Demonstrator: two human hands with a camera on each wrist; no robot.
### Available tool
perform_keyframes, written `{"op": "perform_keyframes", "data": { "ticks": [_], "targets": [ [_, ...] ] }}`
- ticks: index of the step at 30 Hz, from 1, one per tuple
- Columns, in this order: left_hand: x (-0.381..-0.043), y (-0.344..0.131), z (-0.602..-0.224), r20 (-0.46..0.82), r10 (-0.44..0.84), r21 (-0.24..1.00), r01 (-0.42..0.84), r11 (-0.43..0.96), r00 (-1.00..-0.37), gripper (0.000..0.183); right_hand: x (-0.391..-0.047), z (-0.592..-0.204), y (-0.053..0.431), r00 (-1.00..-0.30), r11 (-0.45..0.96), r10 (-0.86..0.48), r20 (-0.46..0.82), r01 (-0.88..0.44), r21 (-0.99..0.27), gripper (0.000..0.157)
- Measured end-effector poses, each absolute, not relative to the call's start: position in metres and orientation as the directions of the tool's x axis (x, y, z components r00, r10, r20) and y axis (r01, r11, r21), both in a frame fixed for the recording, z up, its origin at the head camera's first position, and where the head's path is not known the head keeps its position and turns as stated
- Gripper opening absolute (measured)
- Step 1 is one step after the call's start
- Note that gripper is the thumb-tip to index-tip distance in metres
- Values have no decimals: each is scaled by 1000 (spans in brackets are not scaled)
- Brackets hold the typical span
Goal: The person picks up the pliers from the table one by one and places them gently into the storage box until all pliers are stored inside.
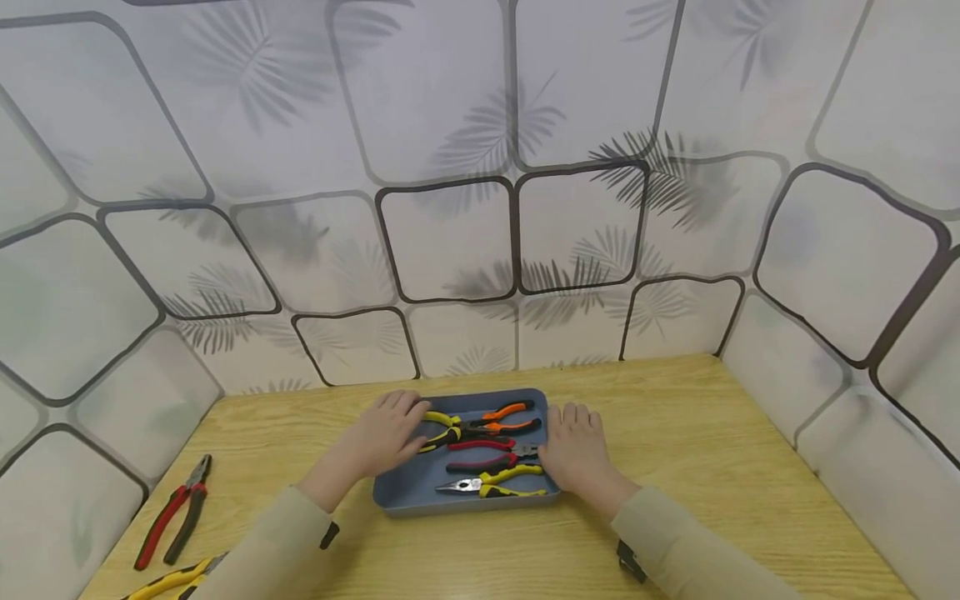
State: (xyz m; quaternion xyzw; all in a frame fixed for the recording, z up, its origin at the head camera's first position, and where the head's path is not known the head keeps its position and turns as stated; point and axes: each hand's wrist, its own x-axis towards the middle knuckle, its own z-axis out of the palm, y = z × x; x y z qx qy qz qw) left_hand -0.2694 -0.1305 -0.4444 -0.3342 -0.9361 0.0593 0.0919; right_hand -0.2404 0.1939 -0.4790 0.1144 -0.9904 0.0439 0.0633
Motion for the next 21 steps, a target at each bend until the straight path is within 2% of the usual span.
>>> {"op": "perform_keyframes", "data": {
  "ticks": [11,21],
  "targets": [
    [-259,-153,-441,104,610,-136,597,791,-785,50,-240,-475,192,-974,973,-207,96,-215,-84,32],
    [-251,-179,-433,127,572,-93,564,820,-811,50,-241,-476,192,-975,974,-206,87,-213,-75,33]
  ]
}}
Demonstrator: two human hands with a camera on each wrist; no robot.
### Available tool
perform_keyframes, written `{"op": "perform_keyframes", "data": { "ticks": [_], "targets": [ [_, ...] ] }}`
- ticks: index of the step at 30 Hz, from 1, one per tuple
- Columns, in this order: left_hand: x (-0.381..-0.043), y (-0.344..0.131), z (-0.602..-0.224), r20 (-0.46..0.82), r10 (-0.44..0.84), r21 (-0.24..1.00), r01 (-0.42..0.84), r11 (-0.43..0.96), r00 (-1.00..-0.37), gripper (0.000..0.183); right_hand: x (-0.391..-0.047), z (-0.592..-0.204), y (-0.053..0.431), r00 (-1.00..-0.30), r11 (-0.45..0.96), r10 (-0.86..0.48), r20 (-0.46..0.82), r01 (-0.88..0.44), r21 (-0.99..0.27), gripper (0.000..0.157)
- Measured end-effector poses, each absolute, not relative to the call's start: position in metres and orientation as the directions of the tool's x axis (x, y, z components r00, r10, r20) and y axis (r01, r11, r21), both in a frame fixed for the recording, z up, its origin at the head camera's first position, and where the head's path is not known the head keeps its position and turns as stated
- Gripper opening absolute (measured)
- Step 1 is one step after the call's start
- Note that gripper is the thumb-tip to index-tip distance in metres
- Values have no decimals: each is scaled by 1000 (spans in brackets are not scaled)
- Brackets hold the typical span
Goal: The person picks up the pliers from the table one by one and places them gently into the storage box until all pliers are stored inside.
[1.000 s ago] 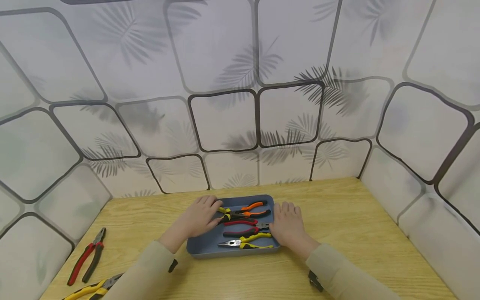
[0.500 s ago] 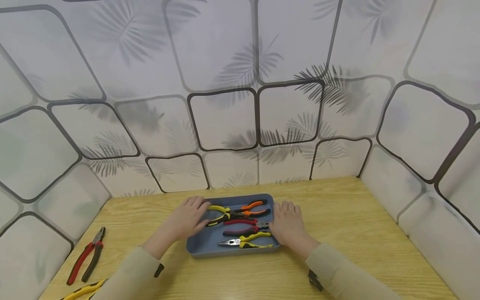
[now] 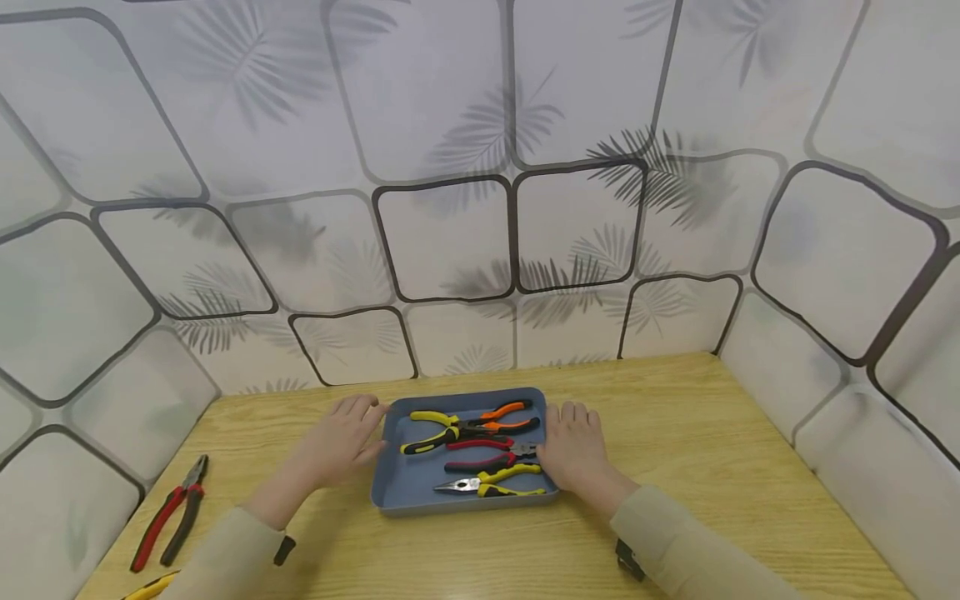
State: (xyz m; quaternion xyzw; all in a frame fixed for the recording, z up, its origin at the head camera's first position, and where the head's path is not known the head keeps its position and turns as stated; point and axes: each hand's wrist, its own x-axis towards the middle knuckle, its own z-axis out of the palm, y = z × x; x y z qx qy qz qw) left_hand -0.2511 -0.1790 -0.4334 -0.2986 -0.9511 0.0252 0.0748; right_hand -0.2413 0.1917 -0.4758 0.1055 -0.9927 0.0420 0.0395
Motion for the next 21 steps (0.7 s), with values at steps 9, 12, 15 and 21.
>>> {"op": "perform_keyframes", "data": {
  "ticks": [9,12,15,21],
  "targets": [
    [-247,-196,-431,174,539,-81,534,842,-824,46,-240,-475,192,-971,972,-216,106,-224,-73,32],
    [-245,-199,-429,191,529,-68,527,847,-827,44,-239,-475,192,-969,970,-221,113,-230,-77,32],
    [-243,-204,-429,205,516,-58,516,855,-832,45,-240,-476,193,-968,970,-222,118,-232,-78,31],
    [-239,-215,-431,233,486,-68,485,872,-842,44,-240,-478,193,-971,972,-213,109,-221,-75,32]
  ]
}}
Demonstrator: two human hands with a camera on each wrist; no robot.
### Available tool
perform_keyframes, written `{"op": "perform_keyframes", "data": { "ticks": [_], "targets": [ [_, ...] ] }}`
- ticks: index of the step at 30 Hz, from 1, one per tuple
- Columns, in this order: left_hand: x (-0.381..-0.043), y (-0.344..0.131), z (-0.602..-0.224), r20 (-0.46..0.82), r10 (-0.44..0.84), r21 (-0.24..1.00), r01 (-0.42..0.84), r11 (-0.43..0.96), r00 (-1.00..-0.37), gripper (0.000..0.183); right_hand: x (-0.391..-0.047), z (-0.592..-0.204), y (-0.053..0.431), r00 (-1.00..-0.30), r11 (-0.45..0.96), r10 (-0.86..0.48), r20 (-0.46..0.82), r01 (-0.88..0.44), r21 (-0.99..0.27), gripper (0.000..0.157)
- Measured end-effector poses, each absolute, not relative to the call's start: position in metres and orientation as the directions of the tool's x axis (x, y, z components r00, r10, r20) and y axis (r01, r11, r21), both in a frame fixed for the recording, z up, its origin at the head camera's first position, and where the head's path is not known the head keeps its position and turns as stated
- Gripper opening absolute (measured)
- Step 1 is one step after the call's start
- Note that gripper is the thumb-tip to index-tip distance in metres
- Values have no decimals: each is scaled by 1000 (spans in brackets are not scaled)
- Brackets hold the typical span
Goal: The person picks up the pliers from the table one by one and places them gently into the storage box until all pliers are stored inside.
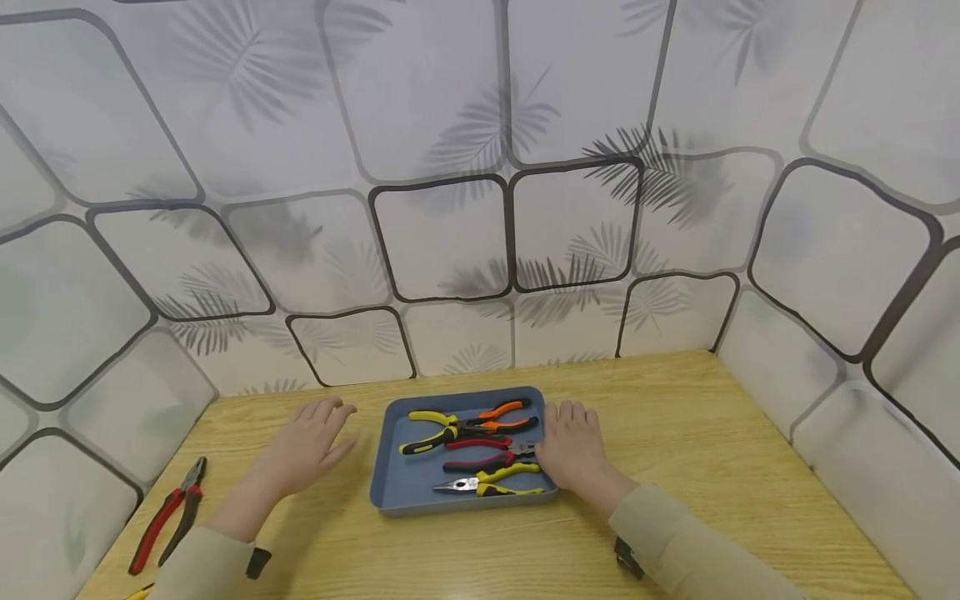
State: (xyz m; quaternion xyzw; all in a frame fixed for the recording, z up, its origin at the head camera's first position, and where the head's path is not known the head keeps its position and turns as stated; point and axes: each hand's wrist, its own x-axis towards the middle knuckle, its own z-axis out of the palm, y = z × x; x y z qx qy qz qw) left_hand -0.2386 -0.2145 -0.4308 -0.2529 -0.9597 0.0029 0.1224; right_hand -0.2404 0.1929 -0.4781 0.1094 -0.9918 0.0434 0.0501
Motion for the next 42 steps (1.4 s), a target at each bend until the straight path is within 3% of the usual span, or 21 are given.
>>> {"op": "perform_keyframes", "data": {
  "ticks": [12,26,42],
  "targets": [
    [-229,-246,-432,255,410,-19,420,907,-875,45,-239,-476,192,-972,974,-206,111,-215,-71,34],
    [-217,-275,-430,194,322,18,331,943,-927,49,-240,-476,192,-970,973,-210,118,-220,-75,33],
    [-206,-309,-434,197,261,17,270,963,-945,51,-239,-476,192,-969,973,-212,124,-221,-70,33]
  ]
}}
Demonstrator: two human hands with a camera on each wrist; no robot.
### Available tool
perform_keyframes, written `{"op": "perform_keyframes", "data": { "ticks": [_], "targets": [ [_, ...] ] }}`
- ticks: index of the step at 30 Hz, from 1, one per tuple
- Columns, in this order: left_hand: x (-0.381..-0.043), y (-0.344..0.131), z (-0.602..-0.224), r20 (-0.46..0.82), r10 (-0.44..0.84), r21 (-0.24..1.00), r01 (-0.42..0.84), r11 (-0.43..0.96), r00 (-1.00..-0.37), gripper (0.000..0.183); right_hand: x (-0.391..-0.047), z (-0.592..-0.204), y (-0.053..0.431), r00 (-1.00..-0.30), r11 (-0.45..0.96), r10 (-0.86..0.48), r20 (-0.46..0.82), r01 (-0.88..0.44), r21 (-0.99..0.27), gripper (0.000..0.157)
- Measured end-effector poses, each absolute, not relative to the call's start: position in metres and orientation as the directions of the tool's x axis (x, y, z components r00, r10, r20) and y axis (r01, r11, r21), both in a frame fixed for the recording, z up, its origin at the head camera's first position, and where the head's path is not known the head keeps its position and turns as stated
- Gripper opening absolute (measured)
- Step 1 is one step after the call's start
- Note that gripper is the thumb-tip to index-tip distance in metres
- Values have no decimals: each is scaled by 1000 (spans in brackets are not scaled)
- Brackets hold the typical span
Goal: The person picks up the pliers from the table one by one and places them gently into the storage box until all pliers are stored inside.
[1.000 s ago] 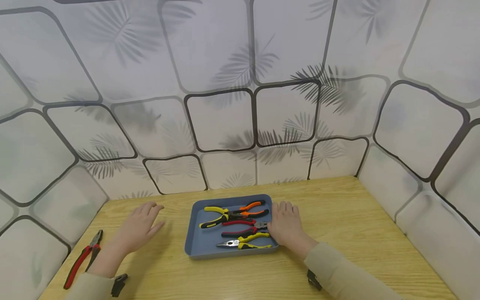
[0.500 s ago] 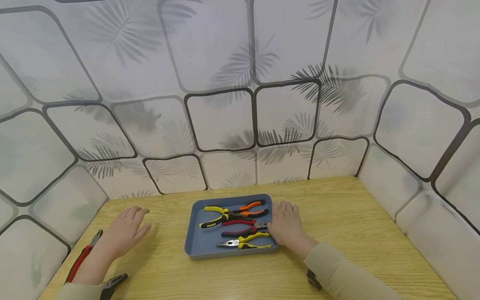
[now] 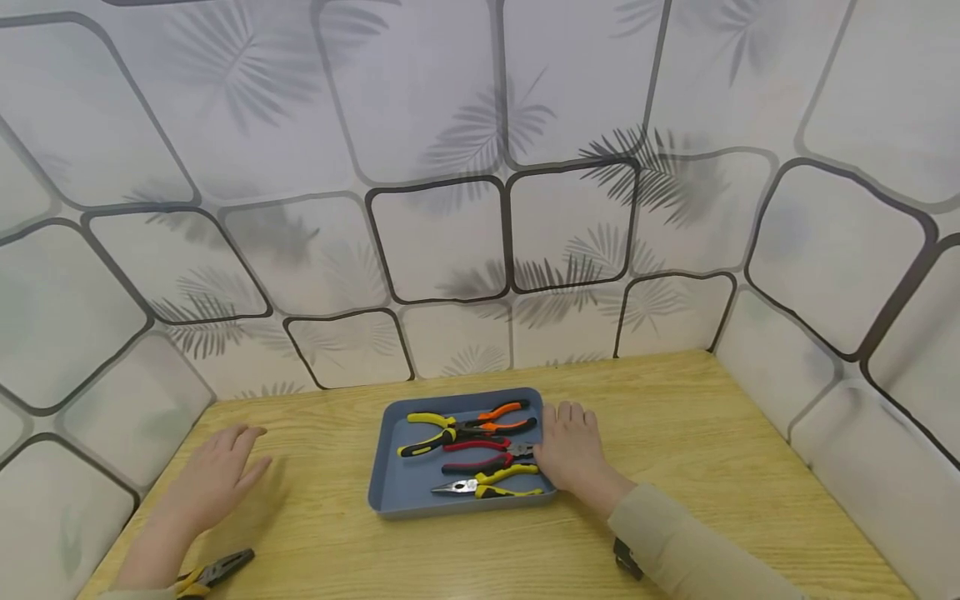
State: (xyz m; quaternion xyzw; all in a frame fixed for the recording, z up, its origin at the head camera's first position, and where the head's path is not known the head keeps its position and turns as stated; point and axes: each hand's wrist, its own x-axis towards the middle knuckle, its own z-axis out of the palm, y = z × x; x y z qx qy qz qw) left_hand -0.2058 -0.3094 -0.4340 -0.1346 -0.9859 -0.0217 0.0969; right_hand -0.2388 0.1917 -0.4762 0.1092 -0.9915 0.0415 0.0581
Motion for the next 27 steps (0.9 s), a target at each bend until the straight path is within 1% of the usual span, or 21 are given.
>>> {"op": "perform_keyframes", "data": {
  "ticks": [6,13,19,27],
  "targets": [
    [-202,-320,-436,202,256,25,266,964,-945,48,-240,-477,192,-968,972,-214,128,-224,-70,31],
    [-195,-334,-439,178,207,39,217,975,-962,51,-239,-476,191,-967,972,-222,123,-229,-45,32],
    [-191,-349,-439,193,185,36,195,980,-964,49,-239,-476,190,-967,973,-222,126,-228,-35,34],
    [-188,-367,-442,149,77,35,83,996,-986,54,-239,-477,191,-965,972,-222,143,-230,-42,32]
  ]
}}
